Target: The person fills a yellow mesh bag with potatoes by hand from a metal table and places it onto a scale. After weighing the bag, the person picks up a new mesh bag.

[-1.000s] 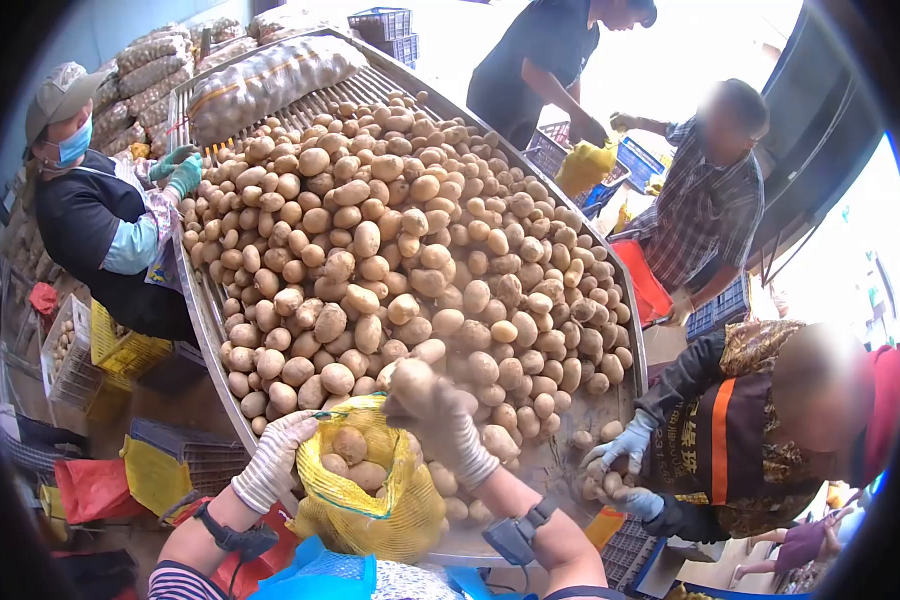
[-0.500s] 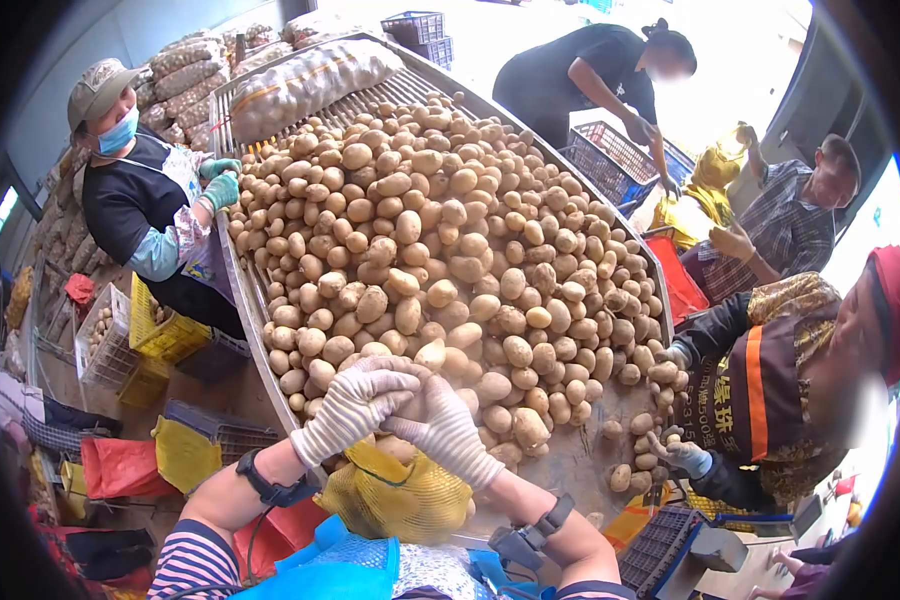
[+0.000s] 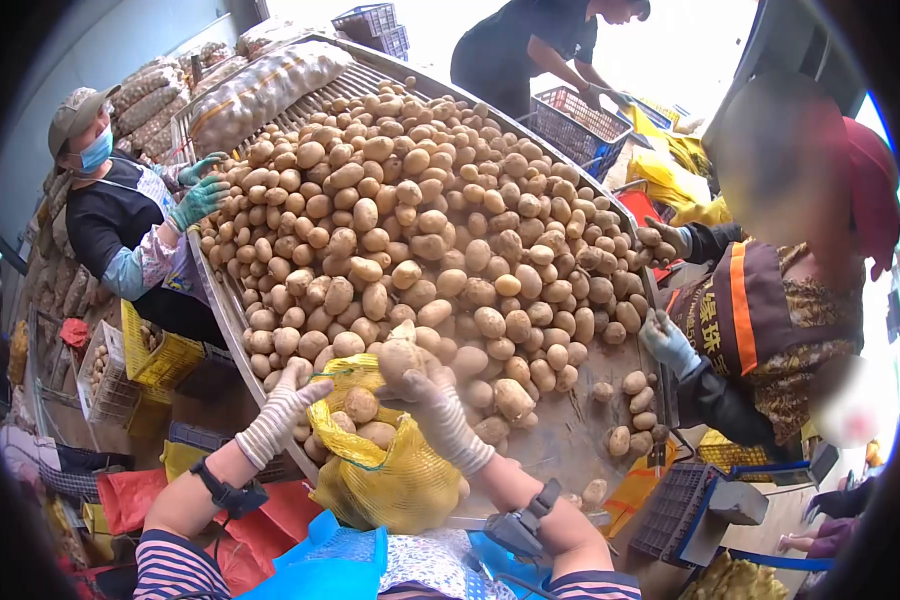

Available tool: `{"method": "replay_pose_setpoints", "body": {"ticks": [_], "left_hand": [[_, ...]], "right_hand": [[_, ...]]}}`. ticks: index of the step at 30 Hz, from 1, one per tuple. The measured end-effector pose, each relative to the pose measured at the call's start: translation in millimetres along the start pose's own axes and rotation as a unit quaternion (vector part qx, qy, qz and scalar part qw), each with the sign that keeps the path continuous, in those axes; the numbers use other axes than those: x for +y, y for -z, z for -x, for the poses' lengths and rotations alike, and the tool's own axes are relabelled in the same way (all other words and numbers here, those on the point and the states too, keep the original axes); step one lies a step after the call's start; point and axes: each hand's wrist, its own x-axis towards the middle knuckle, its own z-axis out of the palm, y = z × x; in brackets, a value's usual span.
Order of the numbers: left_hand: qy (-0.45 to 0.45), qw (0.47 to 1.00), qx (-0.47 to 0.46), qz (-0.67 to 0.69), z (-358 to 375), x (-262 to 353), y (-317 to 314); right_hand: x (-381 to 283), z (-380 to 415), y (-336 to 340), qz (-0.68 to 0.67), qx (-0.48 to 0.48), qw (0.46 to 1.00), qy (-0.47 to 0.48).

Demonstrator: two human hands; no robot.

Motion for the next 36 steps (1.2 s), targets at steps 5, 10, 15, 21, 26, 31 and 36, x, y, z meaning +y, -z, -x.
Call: {"method": "replay_pose_setpoints", "body": {"ticks": [5, 10, 15, 21, 26, 31, 36], "left_hand": [[0.272, 0.813, -0.107, 0.505, 20.2, 15.3, -16.8], [0.188, 0.794, -0.145, 0.56, 81.5, 40.9, -1.9], [0.19, 0.775, -0.154, 0.583, 89.8, 14.2, 10.2], [0.198, 0.787, -0.135, 0.568, 74.6, 16.5, 7.8], [0.184, 0.803, -0.122, 0.554, 63.5, 12.4, 5.8], [0.176, 0.811, -0.137, 0.541, 69.8, 21.2, -0.3], [0.166, 0.822, -0.105, 0.534, 58.0, 12.6, -15.1]], "right_hand": [[38.9, 9.9, 1.7, 0.676, -0.056, 0.734, 0.035], [-0.3, 44.3, -22.9, 0.737, -0.084, 0.641, -0.196], [-8.6, 64.5, 84.4, 0.772, 0.255, 0.545, 0.204], [3.6, 62.4, 148.5, 0.269, 0.312, 0.911, 0.03], [-19.2, 58.9, 119.1, -0.157, 0.098, 0.983, 0.0], [-21.9, 43.6, 83.2, -0.256, 0.021, 0.966, 0.003], [29.0, 0.4, 17.8, 0.126, -0.02, 0.983, 0.132]]}}
